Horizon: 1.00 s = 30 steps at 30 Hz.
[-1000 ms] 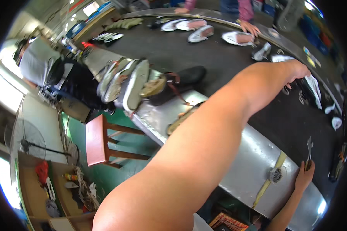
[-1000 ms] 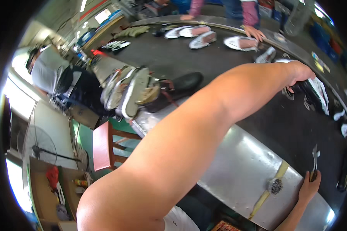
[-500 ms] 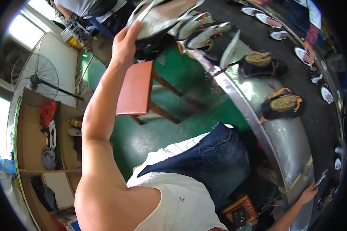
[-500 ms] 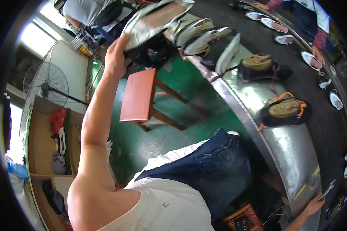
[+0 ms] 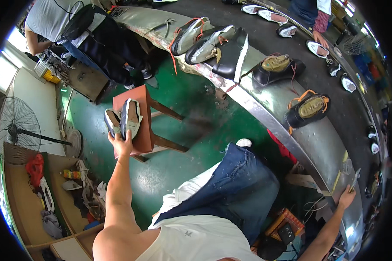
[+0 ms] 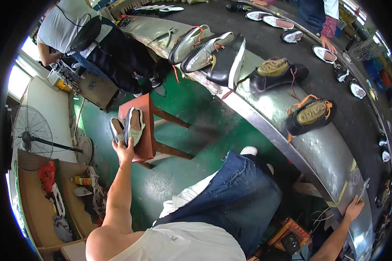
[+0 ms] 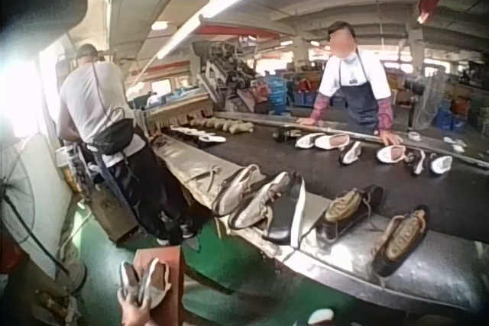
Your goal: Assembling and lasting shoes on a factory production line.
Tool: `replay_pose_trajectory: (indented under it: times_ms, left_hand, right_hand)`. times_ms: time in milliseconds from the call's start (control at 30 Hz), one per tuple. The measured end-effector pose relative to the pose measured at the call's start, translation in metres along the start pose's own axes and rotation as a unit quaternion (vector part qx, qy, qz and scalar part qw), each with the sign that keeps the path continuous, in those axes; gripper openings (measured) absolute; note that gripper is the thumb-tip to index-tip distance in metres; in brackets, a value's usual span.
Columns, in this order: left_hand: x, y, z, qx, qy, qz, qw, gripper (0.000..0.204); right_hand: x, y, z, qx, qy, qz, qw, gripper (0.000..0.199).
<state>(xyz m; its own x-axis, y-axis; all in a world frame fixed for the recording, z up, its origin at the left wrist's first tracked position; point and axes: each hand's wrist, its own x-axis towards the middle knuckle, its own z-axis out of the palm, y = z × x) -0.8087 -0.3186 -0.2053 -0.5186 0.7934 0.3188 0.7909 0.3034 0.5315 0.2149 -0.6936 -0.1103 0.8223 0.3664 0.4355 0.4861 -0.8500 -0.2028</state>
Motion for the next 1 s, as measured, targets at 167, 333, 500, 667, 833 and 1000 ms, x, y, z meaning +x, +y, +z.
replay_pose_trajectory:
  times_ms: [167,333,500,667,833,1000]
  left_hand:
    - [-0.006,0.007,0.027,0.054,0.101,-0.152,0.982,0.072]
    - [0.003,0.072,0.048,0.081,0.021,-0.234,0.969,0.086]
    - [0.042,0.142,0.048,0.046,0.164,0.184,0.968,0.087]
    - [0.182,0.356,0.108,-0.342,-0.249,-0.008,0.906,0.088]
    - [0.242,0.429,0.127,-0.250,-0.404,-0.033,0.879,0.061]
    - [0.287,0.571,0.161,-0.480,-0.430,-0.116,0.755,0.041]
  right_hand:
    - [0.003,-0.006,-0.005,-0.024,0.005,-0.019,1.000,0.062]
    - [-0.002,-0.002,0.002,-0.014,0.018,-0.015,1.000,0.063]
    - [-0.002,0.010,-0.002,-0.029,0.016,-0.014,0.999,0.061]
    - [-0.008,0.013,-0.001,-0.013,0.023,0.003,1.000,0.060]
    - [-0.013,-0.010,-0.019,-0.010,0.006,0.041,0.999,0.054]
    - [-0.021,-0.023,-0.030,-0.021,0.009,0.026,0.999,0.051]
